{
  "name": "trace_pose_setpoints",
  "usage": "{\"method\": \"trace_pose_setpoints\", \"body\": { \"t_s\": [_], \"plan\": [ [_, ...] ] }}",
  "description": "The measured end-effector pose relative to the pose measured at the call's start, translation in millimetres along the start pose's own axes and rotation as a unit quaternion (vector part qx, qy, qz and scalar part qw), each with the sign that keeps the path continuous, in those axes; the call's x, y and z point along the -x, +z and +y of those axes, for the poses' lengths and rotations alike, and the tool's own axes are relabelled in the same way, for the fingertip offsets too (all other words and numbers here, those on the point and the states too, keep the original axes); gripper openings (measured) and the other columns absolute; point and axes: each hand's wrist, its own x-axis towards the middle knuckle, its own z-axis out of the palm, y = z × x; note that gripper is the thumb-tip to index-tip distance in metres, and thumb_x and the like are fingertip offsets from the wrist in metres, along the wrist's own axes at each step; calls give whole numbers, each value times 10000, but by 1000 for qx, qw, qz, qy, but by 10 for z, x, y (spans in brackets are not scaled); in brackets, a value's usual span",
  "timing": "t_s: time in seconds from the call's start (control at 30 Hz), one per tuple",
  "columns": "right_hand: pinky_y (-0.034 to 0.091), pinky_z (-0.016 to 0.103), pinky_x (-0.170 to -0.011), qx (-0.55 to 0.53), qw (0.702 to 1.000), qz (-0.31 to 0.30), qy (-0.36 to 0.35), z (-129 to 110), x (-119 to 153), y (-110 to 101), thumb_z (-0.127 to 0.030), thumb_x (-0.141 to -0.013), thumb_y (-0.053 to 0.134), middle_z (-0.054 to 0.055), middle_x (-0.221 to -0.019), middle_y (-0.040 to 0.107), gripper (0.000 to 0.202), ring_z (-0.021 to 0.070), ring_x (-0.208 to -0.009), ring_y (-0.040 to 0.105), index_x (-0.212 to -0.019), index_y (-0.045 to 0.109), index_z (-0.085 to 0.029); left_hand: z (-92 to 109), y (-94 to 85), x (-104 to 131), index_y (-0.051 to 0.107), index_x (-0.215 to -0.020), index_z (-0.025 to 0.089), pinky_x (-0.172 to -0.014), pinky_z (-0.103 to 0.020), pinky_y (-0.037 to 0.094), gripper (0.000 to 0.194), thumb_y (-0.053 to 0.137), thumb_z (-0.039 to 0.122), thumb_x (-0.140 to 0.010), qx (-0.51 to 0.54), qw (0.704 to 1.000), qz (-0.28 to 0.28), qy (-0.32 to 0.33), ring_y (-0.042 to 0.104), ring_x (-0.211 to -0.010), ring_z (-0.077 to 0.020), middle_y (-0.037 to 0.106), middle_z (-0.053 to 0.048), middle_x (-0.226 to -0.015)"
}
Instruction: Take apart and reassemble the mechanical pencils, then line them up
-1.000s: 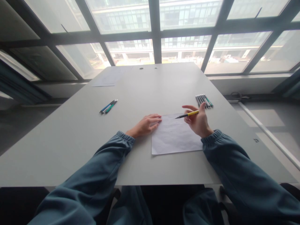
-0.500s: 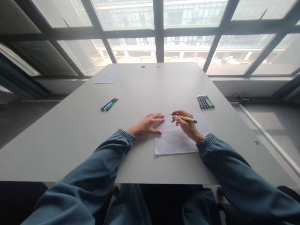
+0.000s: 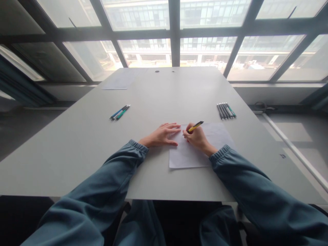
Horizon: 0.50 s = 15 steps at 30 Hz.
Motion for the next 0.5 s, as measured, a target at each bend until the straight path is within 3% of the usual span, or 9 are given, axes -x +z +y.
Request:
{"method": "trace_pose_setpoints", "body": {
  "t_s": [0.5],
  "plan": [
    [394, 230, -481, 16, 1000, 6, -21, -21, -7, 5, -282, -803, 628, -50, -476, 555, 180, 127, -424, 535, -696, 494, -226, 26, -34, -8, 585, -1435, 289, -1240, -551, 188, 775, 770, 633, -766, -4, 1000, 1, -1, 342, -1499, -367, 471, -107, -1569]
  ]
}}
